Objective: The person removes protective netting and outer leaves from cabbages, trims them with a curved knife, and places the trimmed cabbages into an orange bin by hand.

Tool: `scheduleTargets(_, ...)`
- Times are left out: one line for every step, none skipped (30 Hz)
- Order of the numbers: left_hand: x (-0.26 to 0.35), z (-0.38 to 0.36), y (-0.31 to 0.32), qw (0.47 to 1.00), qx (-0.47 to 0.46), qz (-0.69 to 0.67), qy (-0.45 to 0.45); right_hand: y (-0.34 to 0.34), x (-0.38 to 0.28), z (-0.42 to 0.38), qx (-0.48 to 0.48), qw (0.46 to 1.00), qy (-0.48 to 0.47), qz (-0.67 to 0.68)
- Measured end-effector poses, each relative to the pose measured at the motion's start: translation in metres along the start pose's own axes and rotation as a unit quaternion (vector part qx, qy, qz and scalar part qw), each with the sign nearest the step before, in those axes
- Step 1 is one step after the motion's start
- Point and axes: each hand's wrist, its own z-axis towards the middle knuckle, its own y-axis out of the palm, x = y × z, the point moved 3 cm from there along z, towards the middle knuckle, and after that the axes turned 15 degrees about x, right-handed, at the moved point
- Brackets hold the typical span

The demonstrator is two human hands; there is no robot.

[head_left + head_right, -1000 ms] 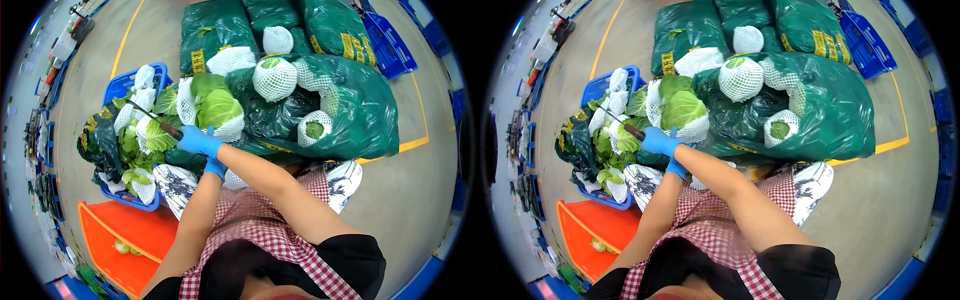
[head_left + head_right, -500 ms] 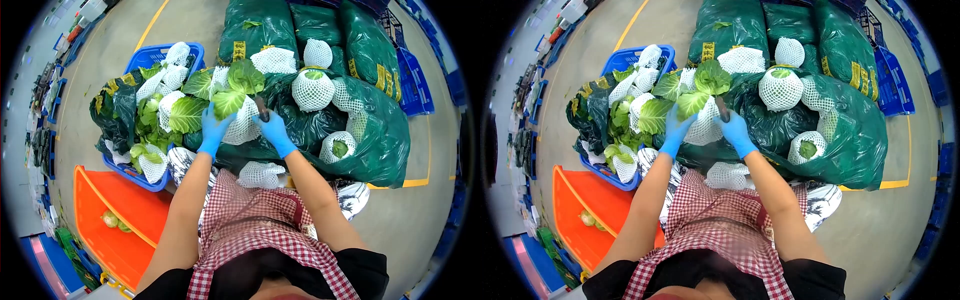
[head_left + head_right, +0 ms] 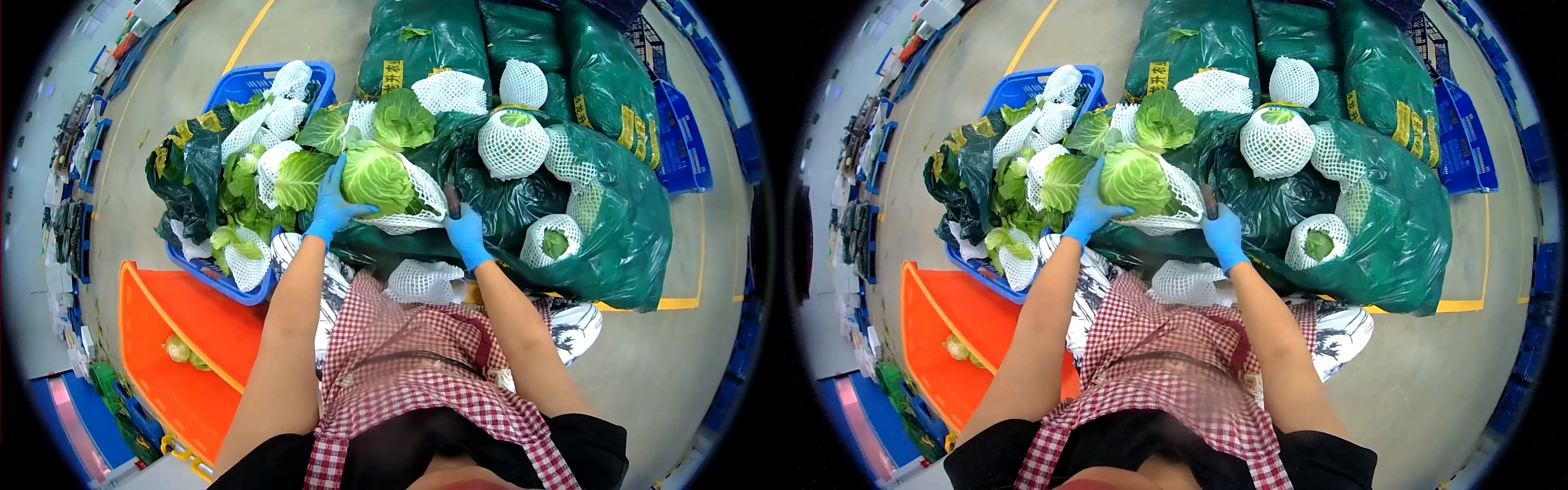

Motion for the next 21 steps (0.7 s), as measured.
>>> scheduleTargets(0.001,-0.005,-0.004,1.0,0.008,0.003,-0.02,0.006,0.003,-0.004,-0.012,1.0,-0.019,-0.02)
scheduleTargets(-0.003,-0.007,-0.006,0.999,0.002,-0.026,-0.031,0.013,0.004,-0.009,-0.021,0.999,-0.024,-0.03)
scheduleTargets(-0.009,-0.008,-0.007,0.997,0.001,-0.058,-0.042,0.024,0.012,-0.014,-0.014,0.999,-0.007,-0.038)
scheduleTargets(-0.014,-0.006,-0.008,0.994,0.001,-0.091,-0.052,0.03,0.013,-0.018,-0.007,0.999,0.008,-0.047)
scheduleTargets(-0.021,-0.004,-0.008,0.993,-0.008,-0.098,-0.063,0.033,0.015,-0.022,-0.006,0.999,0.024,-0.026)
scheduleTargets(-0.024,-0.002,-0.01,0.992,-0.021,-0.105,-0.074,0.034,0.016,-0.024,-0.012,0.999,0.026,-0.035)
scheduleTargets(-0.027,0.0,-0.01,0.99,-0.034,-0.112,-0.084,0.035,0.018,-0.025,-0.017,0.998,0.03,-0.044)
scheduleTargets(-0.03,0.002,-0.009,0.993,-0.034,-0.089,-0.076,0.037,0.021,-0.026,-0.023,0.998,0.035,-0.054)
scheduleTargets(-0.028,0.006,-0.008,0.995,-0.033,-0.068,-0.069,0.036,0.019,-0.028,-0.022,0.998,0.017,-0.055)
scheduleTargets(-0.026,0.011,-0.005,0.996,-0.031,-0.048,-0.062,0.035,0.018,-0.029,-0.024,0.997,0.018,-0.068)
scheduleTargets(-0.023,0.02,0.003,0.996,-0.004,-0.036,-0.077,0.035,0.017,-0.031,-0.024,0.996,0.021,-0.08)
scheduleTargets(-0.015,0.028,0.017,0.995,0.019,-0.023,-0.091,0.035,0.014,-0.033,-0.024,0.995,0.027,-0.092)
scheduleTargets(-0.005,0.026,0.034,0.993,0.04,-0.009,-0.109,0.034,0.012,-0.038,-0.028,0.995,0.045,-0.088)
scheduleTargets(0.056,0.016,0.036,0.968,-0.032,0.144,-0.203,0.035,0.014,-0.047,-0.022,0.995,0.044,-0.083)
scheduleTargets(0.091,0.007,0.034,0.955,-0.024,0.2,-0.216,0.036,0.015,-0.053,-0.016,0.996,0.039,-0.076)
scheduleTargets(0.109,0.006,0.032,0.941,-0.01,0.252,-0.224,0.037,0.014,-0.051,-0.005,0.997,0.029,-0.067)
scheduleTargets(0.108,0.01,0.032,0.943,0.0,0.256,-0.214,0.036,0.014,-0.05,0.009,0.998,0.01,-0.054)
scheduleTargets(0.102,0.011,0.032,0.944,0.007,0.261,-0.203,0.03,0.011,-0.046,0.015,0.999,0.002,-0.048)
scheduleTargets(0.093,0.01,0.032,0.944,0.009,0.269,-0.193,0.019,0.008,-0.042,0.019,0.999,-0.003,-0.042)
scheduleTargets(0.08,0.006,0.03,0.958,0.007,0.234,-0.166,0.012,0.01,-0.041,0.02,0.999,-0.006,-0.036)
scheduleTargets(0.063,0.005,0.023,0.97,0.01,0.199,-0.138,0.013,0.02,-0.034,0.045,0.998,0.038,-0.011)
